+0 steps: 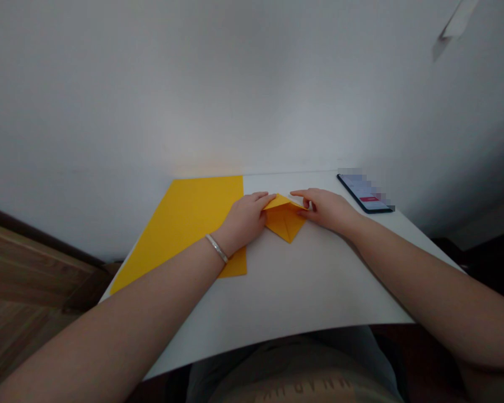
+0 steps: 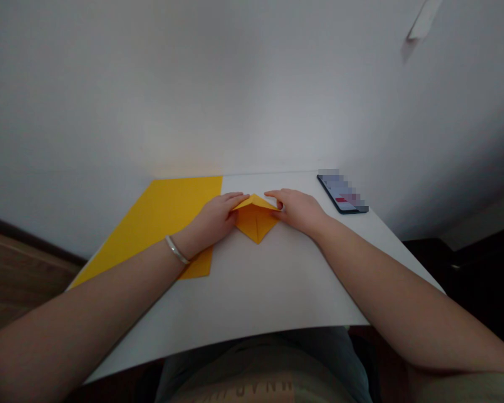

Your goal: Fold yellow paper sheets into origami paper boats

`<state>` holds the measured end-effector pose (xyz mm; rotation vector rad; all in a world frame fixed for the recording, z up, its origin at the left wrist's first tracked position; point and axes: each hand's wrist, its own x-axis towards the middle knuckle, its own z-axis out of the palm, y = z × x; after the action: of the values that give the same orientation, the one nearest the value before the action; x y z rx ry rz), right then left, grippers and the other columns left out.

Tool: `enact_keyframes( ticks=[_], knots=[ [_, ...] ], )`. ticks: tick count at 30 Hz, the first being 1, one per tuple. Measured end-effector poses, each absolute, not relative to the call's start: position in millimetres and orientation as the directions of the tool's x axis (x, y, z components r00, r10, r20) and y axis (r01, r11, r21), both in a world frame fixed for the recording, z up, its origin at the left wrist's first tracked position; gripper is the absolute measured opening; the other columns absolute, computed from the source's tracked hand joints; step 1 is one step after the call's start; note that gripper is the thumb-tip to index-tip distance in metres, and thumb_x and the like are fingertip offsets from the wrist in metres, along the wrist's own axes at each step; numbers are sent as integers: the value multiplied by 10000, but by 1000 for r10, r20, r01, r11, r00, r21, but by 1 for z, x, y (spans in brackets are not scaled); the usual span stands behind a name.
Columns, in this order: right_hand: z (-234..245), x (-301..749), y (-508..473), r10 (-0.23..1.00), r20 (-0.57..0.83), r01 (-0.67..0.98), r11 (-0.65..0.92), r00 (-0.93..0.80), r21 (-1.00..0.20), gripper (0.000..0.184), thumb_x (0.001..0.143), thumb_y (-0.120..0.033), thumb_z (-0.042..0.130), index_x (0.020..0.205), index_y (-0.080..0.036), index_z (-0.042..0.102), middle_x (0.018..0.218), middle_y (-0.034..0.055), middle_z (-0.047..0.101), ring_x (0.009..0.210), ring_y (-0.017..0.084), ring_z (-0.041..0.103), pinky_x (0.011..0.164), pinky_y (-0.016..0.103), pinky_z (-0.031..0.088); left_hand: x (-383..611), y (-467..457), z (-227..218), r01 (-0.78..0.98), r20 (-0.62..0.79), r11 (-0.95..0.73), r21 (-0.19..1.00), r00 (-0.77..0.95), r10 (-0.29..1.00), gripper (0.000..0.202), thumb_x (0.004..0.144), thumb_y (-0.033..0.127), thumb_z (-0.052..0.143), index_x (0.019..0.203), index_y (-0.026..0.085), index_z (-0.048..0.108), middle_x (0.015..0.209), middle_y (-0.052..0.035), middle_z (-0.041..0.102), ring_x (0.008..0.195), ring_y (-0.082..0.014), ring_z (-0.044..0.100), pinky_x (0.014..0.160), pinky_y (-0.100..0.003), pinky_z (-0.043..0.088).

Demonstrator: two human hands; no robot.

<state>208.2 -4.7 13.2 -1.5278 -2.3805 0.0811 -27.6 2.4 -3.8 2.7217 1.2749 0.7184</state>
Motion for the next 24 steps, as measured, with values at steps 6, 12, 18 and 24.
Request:
enact_keyframes(
  ticks=[6,12,18,24],
  knots=[
    [16,207,-10,855,296,862,483,-426,-152,452,810,-279,573,1261,-255,570,1004,49,635,759,167,574,645,291,421,-30,4,-9,706,368,-687,173,601,710,558,819,56,402,1364,165,450,1377,-100,512,1236,-211,502,1060,-401,392],
    [27,199,-21,721,430,799,602,-544,2,226,848,-255,518,1041,-217,630,952,69,634,898,209,555,739,318,415,-29,4,-9,677,373,-715,175,626,685,523,854,75,386,1363,182,441,1365,-103,521,1231,-208,507,1053,-421,394],
    [30,199,-21,727,367,791,611,-580,41,147,789,-139,520,886,-209,604,923,62,631,873,204,555,690,297,407,-30,2,-8,698,342,-705,126,636,692,536,844,74,371,1377,104,424,1413,-153,460,1277,-230,466,1085,-403,359],
    [25,209,-12,758,265,788,616,-595,8,161,771,-92,500,835,-197,603,906,67,620,883,208,555,736,307,429,-28,2,-9,720,296,-686,103,637,712,551,838,88,368,1388,74,405,1426,-165,440,1298,-237,438,1102,-401,331]
  ],
)
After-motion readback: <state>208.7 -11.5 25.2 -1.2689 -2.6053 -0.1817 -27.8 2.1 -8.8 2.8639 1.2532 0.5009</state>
